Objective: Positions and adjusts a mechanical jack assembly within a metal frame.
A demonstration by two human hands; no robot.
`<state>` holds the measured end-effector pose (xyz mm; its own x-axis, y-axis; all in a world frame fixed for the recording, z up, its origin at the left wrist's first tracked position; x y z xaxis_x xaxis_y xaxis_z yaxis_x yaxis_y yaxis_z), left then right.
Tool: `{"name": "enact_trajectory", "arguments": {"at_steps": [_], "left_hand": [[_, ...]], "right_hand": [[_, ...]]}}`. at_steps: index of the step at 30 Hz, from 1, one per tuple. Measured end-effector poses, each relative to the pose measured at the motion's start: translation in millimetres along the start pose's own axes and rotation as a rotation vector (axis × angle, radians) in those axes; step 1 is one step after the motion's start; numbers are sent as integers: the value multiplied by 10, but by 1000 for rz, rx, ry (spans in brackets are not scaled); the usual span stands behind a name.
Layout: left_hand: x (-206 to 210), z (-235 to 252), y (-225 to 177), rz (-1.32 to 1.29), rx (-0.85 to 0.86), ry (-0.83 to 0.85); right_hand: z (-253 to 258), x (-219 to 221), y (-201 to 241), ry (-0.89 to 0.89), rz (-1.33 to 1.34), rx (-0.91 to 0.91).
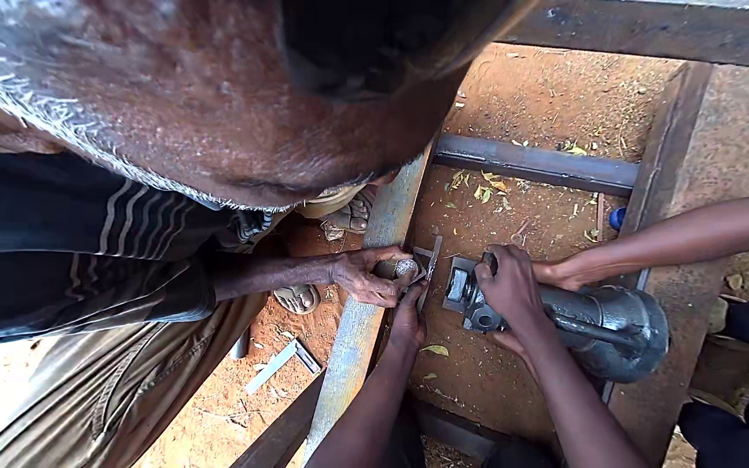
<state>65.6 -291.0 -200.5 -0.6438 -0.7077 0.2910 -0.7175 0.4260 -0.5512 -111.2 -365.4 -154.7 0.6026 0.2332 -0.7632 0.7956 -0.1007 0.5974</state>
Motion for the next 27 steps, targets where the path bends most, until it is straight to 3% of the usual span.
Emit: {"name": "enact_trajectory", "arguments": {"at_steps": [6,10,14,16,23,27], "left_hand": [[-19,-2,4,9,5,20],[-8,63,36,-59,4,-20],[-12,92,42,-59,7,-15],[-9,101,43,-59,8,-12],[-1,100,40,-53,1,-8],[10,99,20,-56,-6,-13]], "right_hand": [[-50,-20,46,-62,-52,5],[37,-45,29,131,-73,59],[210,-56,226,249,-154,246],[250,-32,244,209,-147,271],[117,23,189,-38,10,111],[-169,174,183,-278,-21,-50]]}}
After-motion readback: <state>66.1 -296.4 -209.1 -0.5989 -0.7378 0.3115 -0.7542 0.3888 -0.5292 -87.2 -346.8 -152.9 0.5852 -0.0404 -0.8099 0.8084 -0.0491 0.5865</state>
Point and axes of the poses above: each hand's wrist, its own z-axis towards the middle knuckle, its own x-axis out of the palm, y = z × x, the point moved 1 cm from there along z, towards the middle knuckle, and after that the axes turned 3 degrees about z, right-handed, at the moved point
